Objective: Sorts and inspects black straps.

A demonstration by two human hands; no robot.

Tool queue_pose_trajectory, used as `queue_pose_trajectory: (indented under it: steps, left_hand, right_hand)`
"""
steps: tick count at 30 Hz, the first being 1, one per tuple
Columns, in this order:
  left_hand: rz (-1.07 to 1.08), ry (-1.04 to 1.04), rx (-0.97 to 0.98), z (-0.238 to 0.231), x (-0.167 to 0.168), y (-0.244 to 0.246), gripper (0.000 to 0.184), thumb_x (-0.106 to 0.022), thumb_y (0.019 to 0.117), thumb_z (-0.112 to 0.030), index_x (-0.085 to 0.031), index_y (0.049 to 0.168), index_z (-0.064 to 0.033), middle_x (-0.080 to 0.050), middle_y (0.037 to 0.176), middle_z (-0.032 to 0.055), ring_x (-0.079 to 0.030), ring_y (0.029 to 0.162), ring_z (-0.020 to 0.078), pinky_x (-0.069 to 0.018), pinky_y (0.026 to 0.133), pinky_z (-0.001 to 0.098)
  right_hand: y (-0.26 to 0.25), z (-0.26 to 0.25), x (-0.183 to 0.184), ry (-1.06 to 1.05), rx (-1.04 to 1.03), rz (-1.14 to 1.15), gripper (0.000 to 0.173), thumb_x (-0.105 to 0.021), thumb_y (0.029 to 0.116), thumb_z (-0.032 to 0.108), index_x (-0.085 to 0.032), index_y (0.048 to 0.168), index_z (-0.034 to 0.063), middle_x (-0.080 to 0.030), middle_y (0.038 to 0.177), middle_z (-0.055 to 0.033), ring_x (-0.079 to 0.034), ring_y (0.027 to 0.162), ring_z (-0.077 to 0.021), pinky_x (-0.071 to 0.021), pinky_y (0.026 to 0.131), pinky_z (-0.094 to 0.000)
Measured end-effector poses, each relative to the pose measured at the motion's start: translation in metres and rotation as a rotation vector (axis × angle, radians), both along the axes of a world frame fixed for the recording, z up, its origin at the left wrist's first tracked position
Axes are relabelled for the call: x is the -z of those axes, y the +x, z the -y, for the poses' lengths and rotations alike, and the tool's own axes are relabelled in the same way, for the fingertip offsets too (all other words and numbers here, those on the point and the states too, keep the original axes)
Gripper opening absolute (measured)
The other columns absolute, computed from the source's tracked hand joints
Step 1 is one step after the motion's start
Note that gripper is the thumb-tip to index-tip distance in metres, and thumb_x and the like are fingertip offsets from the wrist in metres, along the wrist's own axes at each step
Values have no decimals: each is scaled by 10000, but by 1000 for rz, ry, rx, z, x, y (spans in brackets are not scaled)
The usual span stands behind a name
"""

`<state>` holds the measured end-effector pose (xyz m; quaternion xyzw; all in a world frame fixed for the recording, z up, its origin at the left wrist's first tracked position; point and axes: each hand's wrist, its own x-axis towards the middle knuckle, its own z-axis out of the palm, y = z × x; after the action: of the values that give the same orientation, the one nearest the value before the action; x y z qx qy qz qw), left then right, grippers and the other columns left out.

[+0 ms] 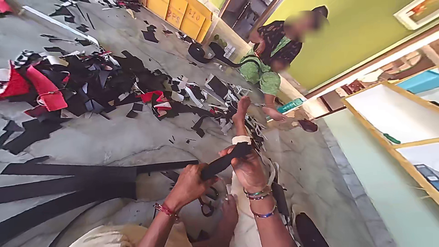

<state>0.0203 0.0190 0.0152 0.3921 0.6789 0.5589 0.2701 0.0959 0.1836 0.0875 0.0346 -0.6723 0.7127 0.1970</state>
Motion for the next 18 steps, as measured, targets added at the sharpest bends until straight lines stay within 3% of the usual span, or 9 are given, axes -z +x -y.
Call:
queue_pose_trajectory:
  steps: [3, 5, 9, 12, 15, 18]
  left_hand:
    - [32, -31, 19, -1, -1, -1, 376, -700, 932, -368, -703, 957, 6, -656, 772, 134, -638, 740, 278, -501, 706, 505]
    - [93, 16, 54, 0, 3, -4, 398, -741, 886, -396, -706, 969, -8, -660, 784, 102, -632, 736, 227, -504, 700, 470]
    - [330, 221, 211, 6, 7, -8, 475, -759, 825, -368, -657, 1142, -29, -657, 910, -11, -617, 810, 28, -524, 757, 255]
    - [453, 404, 320, 9, 7, -8, 496, -748, 837, -361, -636, 1186, -26, -693, 1008, -64, -644, 905, -26, -539, 829, 190]
    - [506, 508, 429, 12, 11, -8, 341, -764, 871, -356, -699, 1079, -94, -723, 982, -119, -667, 920, -38, -554, 841, 184]
    - [572, 523, 571, 14, 16, -10, 172, -787, 876, -325, -736, 944, -176, -743, 862, -120, -692, 803, -19, -574, 760, 193]
  right_hand:
    - [1, 1, -4, -37, 61, 4, 188, -827, 818, 164, -813, 1006, 175, -789, 981, -25, -747, 919, -99, -610, 847, -258]
    - [1, 3, -5, -59, 94, 16, 183, -830, 812, 164, -813, 994, 170, -790, 972, -24, -748, 905, -94, -612, 832, -247]
    - [0, 2, -5, -27, 27, 13, 193, -826, 825, 184, -813, 1018, 185, -789, 980, -20, -746, 912, -88, -613, 833, -249]
    - [0, 5, -4, 137, -102, 46, 190, -792, 869, 232, -798, 1058, 215, -778, 1006, 30, -722, 926, -48, -596, 839, -229]
    - [0, 13, -4, 186, -214, 80, 177, -789, 870, 200, -787, 1043, 162, -771, 993, 19, -713, 897, -41, -594, 793, -220]
    - [-2, 17, -4, 136, -334, 94, 177, -798, 863, 188, -777, 1033, 144, -771, 992, 17, -715, 945, -53, -585, 850, -228]
